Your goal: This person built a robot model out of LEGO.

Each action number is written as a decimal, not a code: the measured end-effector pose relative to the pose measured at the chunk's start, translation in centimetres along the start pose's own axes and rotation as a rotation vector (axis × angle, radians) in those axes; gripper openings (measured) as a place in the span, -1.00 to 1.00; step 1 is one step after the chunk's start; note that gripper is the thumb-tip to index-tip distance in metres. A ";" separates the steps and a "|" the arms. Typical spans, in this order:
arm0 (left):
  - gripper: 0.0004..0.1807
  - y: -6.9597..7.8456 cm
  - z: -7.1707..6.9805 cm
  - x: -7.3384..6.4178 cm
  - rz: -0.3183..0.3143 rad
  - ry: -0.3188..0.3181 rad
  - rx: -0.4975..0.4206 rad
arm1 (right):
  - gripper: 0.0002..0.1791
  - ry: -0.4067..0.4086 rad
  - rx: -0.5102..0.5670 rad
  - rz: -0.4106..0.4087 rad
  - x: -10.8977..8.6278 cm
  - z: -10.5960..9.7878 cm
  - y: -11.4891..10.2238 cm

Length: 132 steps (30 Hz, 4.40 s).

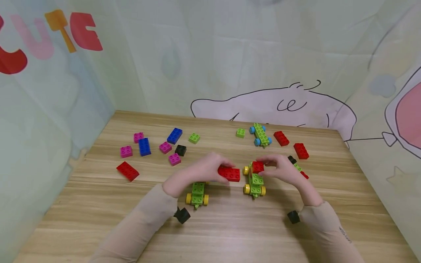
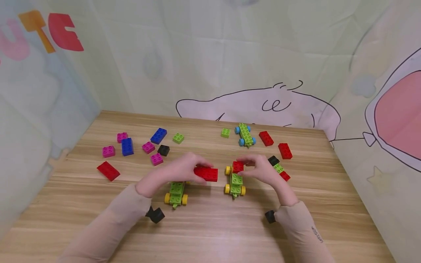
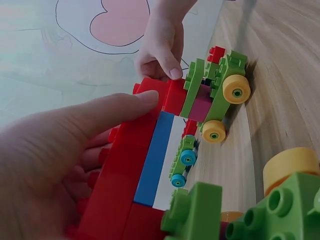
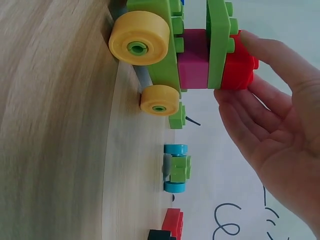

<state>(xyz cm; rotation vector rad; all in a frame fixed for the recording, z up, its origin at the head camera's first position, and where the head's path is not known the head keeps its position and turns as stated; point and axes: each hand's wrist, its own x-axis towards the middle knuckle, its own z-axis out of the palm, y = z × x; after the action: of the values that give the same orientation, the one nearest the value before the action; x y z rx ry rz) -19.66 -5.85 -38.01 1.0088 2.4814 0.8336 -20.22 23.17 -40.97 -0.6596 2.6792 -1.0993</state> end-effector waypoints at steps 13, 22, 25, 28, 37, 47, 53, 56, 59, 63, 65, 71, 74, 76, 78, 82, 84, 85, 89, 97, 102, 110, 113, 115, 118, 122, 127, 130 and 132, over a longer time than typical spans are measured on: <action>-0.51 0.1 0.2 -0.1 -0.033 0.047 -0.008 | -0.59 0.044 0.028 0.042 0.2 0.5 -0.4; -0.54 0.1 0.3 -0.1 -0.031 0.075 -0.023 | -0.59 0.048 0.077 0.016 0.9 1.6 -1.4; -0.55 0.1 0.3 -0.1 -0.027 0.092 -0.028 | -0.60 0.014 0.086 0.005 1.3 2.1 -1.8; -0.56 0.2 0.2 -0.2 -0.016 0.114 -0.034 | -0.59 -0.018 0.100 0.012 1.5 2.5 -2.2; -0.57 0.3 0.1 0.0 0.000 0.167 -0.071 | -0.63 -0.047 0.109 -0.047 1.7 3.2 -3.3; -0.58 0.3 0.4 0.3 -0.018 0.184 -0.086 | -0.64 -0.066 0.141 -0.088 1.9 4.0 -3.4; -0.57 0.3 0.7 0.6 -0.026 0.182 -0.071 | -0.67 -0.059 0.146 -0.087 1.9 4.2 -3.6; -0.58 0.4 0.8 0.7 -0.035 0.183 -0.065 | -0.67 -0.059 0.147 -0.085 2.0 4.3 -3.6; -0.58 0.4 0.9 0.7 -0.042 0.185 -0.060 | -0.66 -0.062 0.152 -0.084 1.9 4.4 -3.6; -0.58 0.5 1.0 0.9 -0.043 0.190 -0.045 | -0.64 -0.065 0.156 -0.085 1.9 4.3 -3.6; -0.58 0.5 1.0 0.9 -0.043 0.188 -0.041 | -0.63 -0.067 0.157 -0.084 1.8 4.3 -3.6; -0.57 0.6 1.0 0.9 -0.051 0.172 -0.035 | -0.65 -0.075 0.148 -0.087 1.8 4.3 -3.6; -0.57 0.7 1.0 1.0 -0.054 0.171 -0.036 | -0.66 -0.079 0.141 -0.081 1.9 4.3 -3.6; -0.57 0.8 1.0 1.0 -0.053 0.171 -0.035 | -0.67 -0.080 0.136 -0.076 1.9 4.3 -3.6; -0.58 0.8 1.0 1.0 -0.052 0.171 -0.032 | -0.67 -0.080 0.132 -0.075 2.0 4.4 -3.6; -0.57 0.9 1.0 1.0 -0.049 0.167 -0.025 | -0.65 -0.082 0.128 -0.076 2.0 4.4 -3.6; -0.58 0.8 1.0 1.1 -0.047 0.168 -0.023 | -0.63 -0.083 0.128 -0.076 1.9 4.4 -3.6; -0.58 0.8 1.1 1.1 -0.046 0.168 -0.023 | -0.62 -0.083 0.127 -0.075 1.9 4.4 -3.6; -0.58 0.8 1.1 1.2 -0.043 0.169 -0.023 | -0.59 -0.081 0.126 -0.072 1.9 4.4 -3.6; -0.56 0.9 1.1 1.1 -0.051 0.163 -0.022 | -0.49 -0.081 0.142 -0.080 1.8 4.1 -3.4; -0.55 1.0 1.1 1.2 -0.061 0.157 -0.001 | -0.44 -0.036 0.152 -0.098 1.2 3.1 -3.7; -0.55 1.0 1.0 1.2 -0.079 0.150 -0.017 | -0.55 -0.017 0.094 -0.126 1.0 2.6 -4.3; -0.54 0.9 1.0 1.1 -0.075 0.146 -0.008 | -0.58 -0.011 0.085 -0.141 1.1 2.8 -4.2; -0.53 0.8 1.0 1.1 -0.073 0.146 -0.004 | -0.59 -0.005 0.082 -0.147 1.2 2.8 -4.2; -0.54 0.6 1.0 0.9 -0.071 0.151 0.000 | -0.60 -0.004 0.085 -0.141 1.2 2.9 -4.1; -0.57 0.6 0.9 0.7 -0.066 0.161 0.003 | -0.60 -0.013 0.101 -0.123 1.3 2.9 -4.1; -0.59 0.6 0.9 0.7 -0.069 0.168 0.006 | -0.61 -0.022 0.123 -0.102 1.4 2.9 -4.1; -0.59 0.5 0.8 0.8 -0.079 0.161 -0.003 | -0.61 -0.027 0.129 -0.091 1.5 2.9 -4.1; -0.60 0.4 0.8 0.8 -0.085 0.157 -0.009 | -0.62 -0.031 0.125 -0.088 1.6 2.9 -4.1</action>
<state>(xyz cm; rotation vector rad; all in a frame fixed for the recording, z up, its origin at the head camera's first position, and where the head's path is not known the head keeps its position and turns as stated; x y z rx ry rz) -19.59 -4.74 -38.46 0.8582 2.6277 0.9286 -19.30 18.03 -40.11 -0.7713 2.5520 -1.2559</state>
